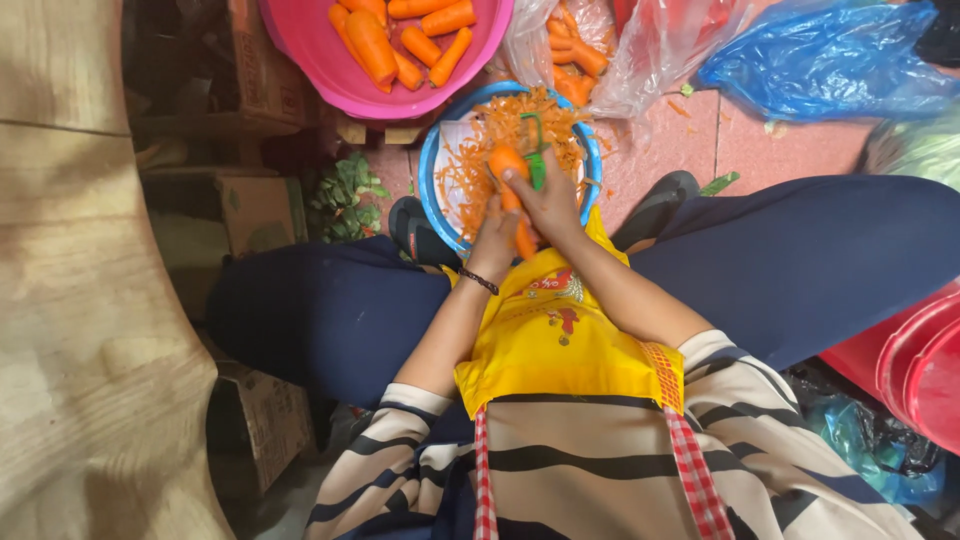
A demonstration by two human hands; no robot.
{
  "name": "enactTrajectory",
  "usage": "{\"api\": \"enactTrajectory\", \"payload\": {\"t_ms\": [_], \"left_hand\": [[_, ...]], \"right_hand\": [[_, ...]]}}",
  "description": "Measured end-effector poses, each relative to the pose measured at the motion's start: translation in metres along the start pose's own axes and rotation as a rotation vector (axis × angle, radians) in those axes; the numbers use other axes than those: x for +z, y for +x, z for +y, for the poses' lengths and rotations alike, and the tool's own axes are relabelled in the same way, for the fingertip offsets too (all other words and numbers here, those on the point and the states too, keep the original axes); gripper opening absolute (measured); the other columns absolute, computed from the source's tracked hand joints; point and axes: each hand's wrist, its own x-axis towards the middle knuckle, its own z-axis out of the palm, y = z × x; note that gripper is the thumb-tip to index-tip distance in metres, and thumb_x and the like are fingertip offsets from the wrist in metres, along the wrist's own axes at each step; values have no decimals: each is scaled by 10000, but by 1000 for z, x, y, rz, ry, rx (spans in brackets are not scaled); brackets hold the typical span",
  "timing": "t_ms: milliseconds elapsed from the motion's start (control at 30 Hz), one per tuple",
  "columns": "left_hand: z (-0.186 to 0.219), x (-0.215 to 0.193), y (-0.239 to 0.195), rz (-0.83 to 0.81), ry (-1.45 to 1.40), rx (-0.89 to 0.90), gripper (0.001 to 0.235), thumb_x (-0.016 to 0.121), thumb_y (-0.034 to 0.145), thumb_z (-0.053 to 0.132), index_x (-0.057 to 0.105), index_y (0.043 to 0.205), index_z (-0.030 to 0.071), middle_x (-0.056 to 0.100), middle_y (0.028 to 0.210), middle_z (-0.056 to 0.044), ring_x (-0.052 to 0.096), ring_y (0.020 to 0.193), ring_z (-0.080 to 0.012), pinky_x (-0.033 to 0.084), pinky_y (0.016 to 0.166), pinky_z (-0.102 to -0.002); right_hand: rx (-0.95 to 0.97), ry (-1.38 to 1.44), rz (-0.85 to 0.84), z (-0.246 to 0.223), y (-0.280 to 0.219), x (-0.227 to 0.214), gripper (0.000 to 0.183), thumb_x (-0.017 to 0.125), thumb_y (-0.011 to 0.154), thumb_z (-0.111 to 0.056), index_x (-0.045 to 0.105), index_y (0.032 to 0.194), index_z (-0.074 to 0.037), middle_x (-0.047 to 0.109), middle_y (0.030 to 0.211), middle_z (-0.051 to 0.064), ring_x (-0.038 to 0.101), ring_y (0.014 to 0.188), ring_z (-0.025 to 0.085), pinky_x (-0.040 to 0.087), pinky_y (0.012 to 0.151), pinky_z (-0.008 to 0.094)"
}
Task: Peeling carrots using a hand peeler over a bowl.
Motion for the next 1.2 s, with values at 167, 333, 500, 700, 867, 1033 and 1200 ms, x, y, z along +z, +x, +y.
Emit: {"api": "enactTrajectory", "payload": {"t_ms": [167, 333, 500, 700, 867, 1033, 1200], "left_hand": [[-49, -36, 49, 244, 336, 19, 404, 357, 1086, 298, 462, 1428, 112, 653, 944, -159, 654, 802, -277, 560, 635, -391], [-49, -36, 45, 261, 551, 5, 436, 364, 1085, 330, 469, 1481, 183, 759, 1032, -157, 734, 1044, -308, 602, 873, -476], [-44, -38, 49, 292, 501, 18, 415, 370, 1076, 284, 510, 1456, 190, 765, 908, -162, 755, 957, -301, 627, 825, -441], [-91, -50, 74, 312, 489, 15, 413, 381, 1070, 307, 554, 1379, 94, 764, 908, -163, 765, 882, -241, 645, 767, -388], [-74, -42, 63, 270, 534, 39, 396, 392, 1071, 274, 566, 1383, 105, 749, 987, -203, 761, 924, -304, 631, 800, -450], [-46, -37, 49, 279, 671, 44, 412, 368, 1073, 299, 534, 1416, 141, 750, 911, -138, 731, 1004, -355, 592, 884, -514], [-37, -42, 47, 276, 765, 58, 375, 365, 1072, 242, 517, 1373, 78, 732, 985, -285, 700, 1044, -464, 552, 919, -576]], "right_hand": [[-160, -392, -106, 28, -5, 9, 307, 425, 1091, -464, 505, 1161, -176, 671, 926, 202, 683, 936, 457, 518, 796, 558], [-168, -791, -102, 77, 19, 15, 250, 327, 1113, -368, 497, 1147, -188, 691, 888, 126, 729, 910, 382, 563, 818, 521], [-378, -835, 2, 92, -3, 31, 172, 458, 1081, -381, 490, 1030, -221, 679, 775, 44, 736, 821, 262, 572, 728, 410], [-495, -1000, 77, 69, -7, 32, 200, 431, 1073, -444, 466, 957, -284, 574, 679, -99, 707, 733, 111, 553, 673, 274], [-156, -878, -144, 79, 26, 5, 196, 392, 1091, -337, 493, 1059, -172, 721, 795, 138, 755, 829, 377, 584, 734, 521], [-181, -846, -172, 76, 13, 13, 186, 405, 1081, -385, 482, 1139, -226, 733, 848, 99, 758, 887, 315, 594, 777, 491], [-242, -992, -89, 46, 13, 6, 244, 449, 1046, -298, 632, 951, -167, 729, 773, 94, 771, 786, 328, 605, 679, 483]]}}
